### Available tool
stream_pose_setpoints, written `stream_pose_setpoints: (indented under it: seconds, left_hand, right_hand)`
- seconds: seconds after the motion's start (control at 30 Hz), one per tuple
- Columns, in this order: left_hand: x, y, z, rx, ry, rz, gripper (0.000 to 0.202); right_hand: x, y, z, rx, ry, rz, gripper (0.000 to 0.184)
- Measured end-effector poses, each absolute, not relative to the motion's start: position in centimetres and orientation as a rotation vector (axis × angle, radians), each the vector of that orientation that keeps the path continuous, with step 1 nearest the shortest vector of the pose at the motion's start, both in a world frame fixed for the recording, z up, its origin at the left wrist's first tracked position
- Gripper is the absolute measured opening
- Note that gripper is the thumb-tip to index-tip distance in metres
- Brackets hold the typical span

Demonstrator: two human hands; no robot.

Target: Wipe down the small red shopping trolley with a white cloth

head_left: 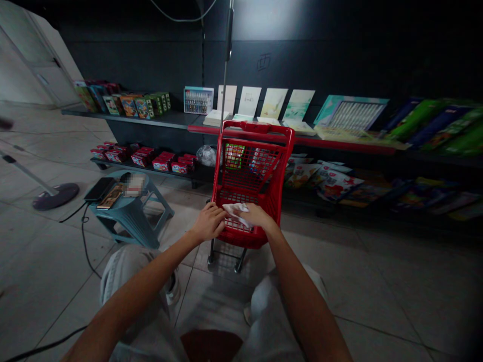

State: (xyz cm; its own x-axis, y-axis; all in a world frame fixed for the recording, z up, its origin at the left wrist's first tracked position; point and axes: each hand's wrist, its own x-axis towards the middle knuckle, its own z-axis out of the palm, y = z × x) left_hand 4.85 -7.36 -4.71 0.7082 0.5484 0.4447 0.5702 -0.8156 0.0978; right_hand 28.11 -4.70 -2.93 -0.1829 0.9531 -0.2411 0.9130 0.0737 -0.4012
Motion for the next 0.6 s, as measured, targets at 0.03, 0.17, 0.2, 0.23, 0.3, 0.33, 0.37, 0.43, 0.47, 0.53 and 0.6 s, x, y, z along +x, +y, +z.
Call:
stream_pose_setpoints:
  seconds: [0.03, 0.17, 0.2, 0.23, 0.3, 0.33, 0.37, 0.43, 0.47, 0.53, 0.6]
  left_hand:
    - [4.9, -7.4, -4.7, -2.863, -0.934, -0.724, 0.025]
    - [4.9, -7.4, -4.8, -2.888, -0.935, -0.726, 0.025]
    - [4.9, -7.4, -4.8, -2.891, -0.94, -0.721, 0.025]
    - [4.8, -7.4, -4.8, -2.892, -0.947, -0.716, 0.025]
    - [4.8, -7.4, -4.7, -2.89, -0.962, -0.704, 0.025]
    - [4.8, -7.4, -4.7, -2.887, -0.967, -0.7, 0.025]
    - [4.8, -7.4, -4.7, -2.885, -0.968, -0.7, 0.025]
    - [4.8, -7.4, -4.6, -2.883, -0.967, -0.703, 0.025]
    - [4.8, -7.4, -4.6, -2.885, -0.966, -0.705, 0.025]
    - [4.9, -7.5, -4.6, -2.888, -0.967, -0.709, 0.024]
    - [4.9, -7.5, -4.6, -2.886, -0.966, -0.713, 0.024]
  right_hand:
    - [28.2, -4.7, -2.9, -1.951, -2.154, 0.736, 0.045]
    - [28.7, -4.9, -2.9, -1.929, -1.963, 0.709, 0.042]
    - [28.8, -4.9, -3.0, -1.914, -1.959, 0.678, 0.04]
    - [28.9, -5.0, -3.0, -1.895, -1.962, 0.649, 0.038]
    - [29.0, -5.0, -3.0, -1.854, -1.954, 0.6, 0.033]
    - [29.0, -5.0, -3.0, -1.834, -1.923, 0.57, 0.032]
    - [29.1, -5.0, -2.8, -1.806, -1.875, 0.529, 0.032]
    - [29.4, -4.8, -2.5, -1.72, -1.766, 0.417, 0.034]
    - [29.6, -4.7, -2.4, -1.673, -1.721, 0.357, 0.036]
    - [30.2, -4.3, -2.2, -1.596, -1.662, 0.259, 0.039]
    - [30.9, -4.0, -2.0, -1.559, -1.624, 0.189, 0.041]
